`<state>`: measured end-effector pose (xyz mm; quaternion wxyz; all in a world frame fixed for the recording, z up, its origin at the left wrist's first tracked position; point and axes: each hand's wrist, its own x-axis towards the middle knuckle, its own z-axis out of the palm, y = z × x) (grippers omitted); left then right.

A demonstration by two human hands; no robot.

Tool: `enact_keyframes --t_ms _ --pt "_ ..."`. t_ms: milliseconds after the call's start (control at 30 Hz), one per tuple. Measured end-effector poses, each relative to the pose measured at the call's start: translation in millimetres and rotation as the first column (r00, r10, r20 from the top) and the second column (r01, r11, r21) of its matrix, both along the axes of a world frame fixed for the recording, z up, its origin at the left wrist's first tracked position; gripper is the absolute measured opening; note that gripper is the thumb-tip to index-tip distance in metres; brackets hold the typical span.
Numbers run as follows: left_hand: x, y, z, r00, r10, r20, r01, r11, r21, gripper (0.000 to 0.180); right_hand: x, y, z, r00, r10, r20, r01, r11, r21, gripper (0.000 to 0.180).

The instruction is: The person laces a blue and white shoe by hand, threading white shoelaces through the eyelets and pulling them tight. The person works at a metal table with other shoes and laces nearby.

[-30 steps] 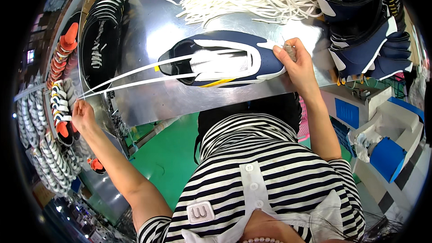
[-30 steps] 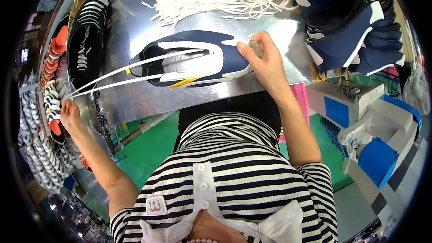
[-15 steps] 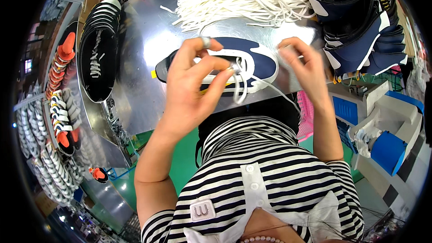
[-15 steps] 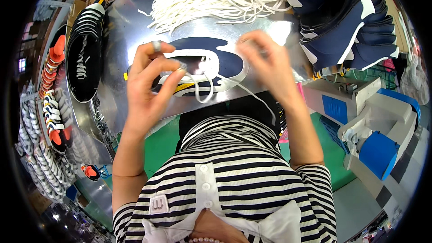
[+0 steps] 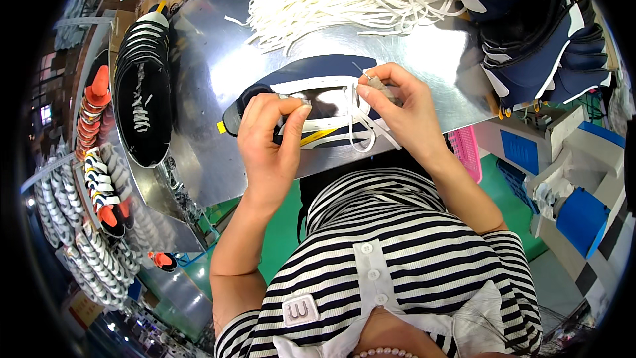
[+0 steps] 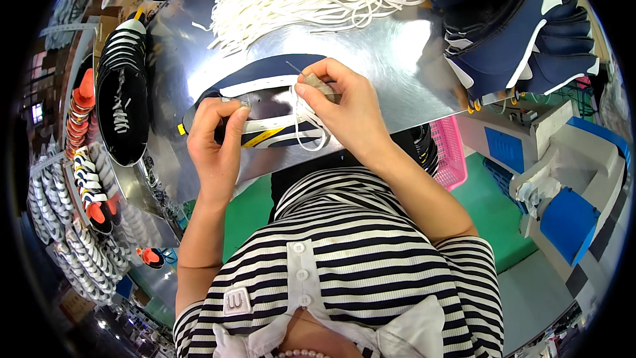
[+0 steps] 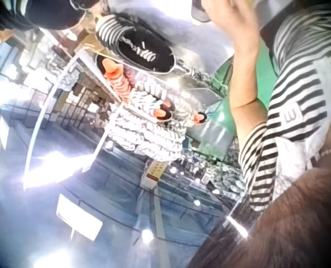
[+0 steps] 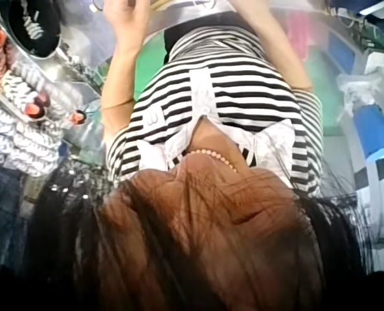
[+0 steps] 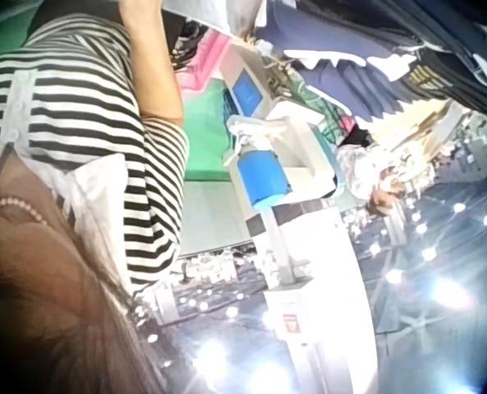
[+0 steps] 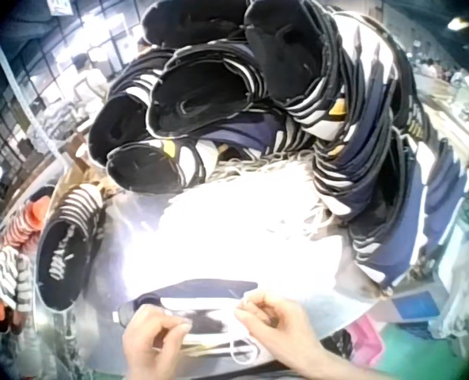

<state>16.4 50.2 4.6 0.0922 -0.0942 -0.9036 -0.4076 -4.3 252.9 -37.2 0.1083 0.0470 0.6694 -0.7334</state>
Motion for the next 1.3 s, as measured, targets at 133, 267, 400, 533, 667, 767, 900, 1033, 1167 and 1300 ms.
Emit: enact_keyframes --t_ms 133,267,400,533,667,767,900,1033,1167,1300 --pt "1 4 -4 0.999 -0.034 -0.032 0.030 0.992 -0.125 0.009 -4 4 2 0.973 -0.007 -0.229 0.072 0.958 0.278 0.016" --pt "-1 7 -6 0.998 -0.051 0.043 0.055 0.993 -0.101 0.011 -18 5 2 0.925 0.195 -0.328 0.000 0.860 0.510 0.018" --pt "-10 2 -3 0.913 -0.027 0.407 0.015 0.999 0.033 0.022 -30 -5 6 0.878 0.349 -0.329 -0.015 0.706 0.709 0.017" --pt "-30 -10 3 0.616 -0.216 0.757 -0.138 0.917 0.373 0.050 -36 -1 5 0.889 0.360 -0.283 -0.106 0.763 0.637 0.020" --pt "-39 -9 5 0.496 -0.197 0.846 -0.183 0.928 0.323 0.063 -39 -2 11 0.898 0.371 -0.236 -0.161 0.778 0.607 0.030" --pt "-40 -11 1 0.467 -0.173 0.867 -0.207 0.932 0.298 0.066 -35 2 13 0.916 0.318 -0.245 -0.218 0.907 0.361 0.028" --pt "-39 -11 -1 0.483 -0.196 0.853 -0.198 0.925 0.324 0.068 -8 11 13 0.814 0.422 -0.399 -0.250 0.874 0.416 0.034" --pt "-41 -8 4 0.442 -0.166 0.881 -0.249 0.921 0.299 0.075 22 13 13 0.710 0.585 -0.392 -0.237 0.722 0.650 0.033" --pt "-45 -5 7 0.397 -0.204 0.895 -0.285 0.900 0.331 0.077 41 41 -1 0.478 0.814 -0.330 -0.307 0.507 0.805 0.027" --pt "-55 -4 0 0.372 -0.177 0.911 -0.201 0.943 0.265 0.083 41 42 -30 0.429 0.842 -0.327 -0.228 0.451 0.863 0.016"
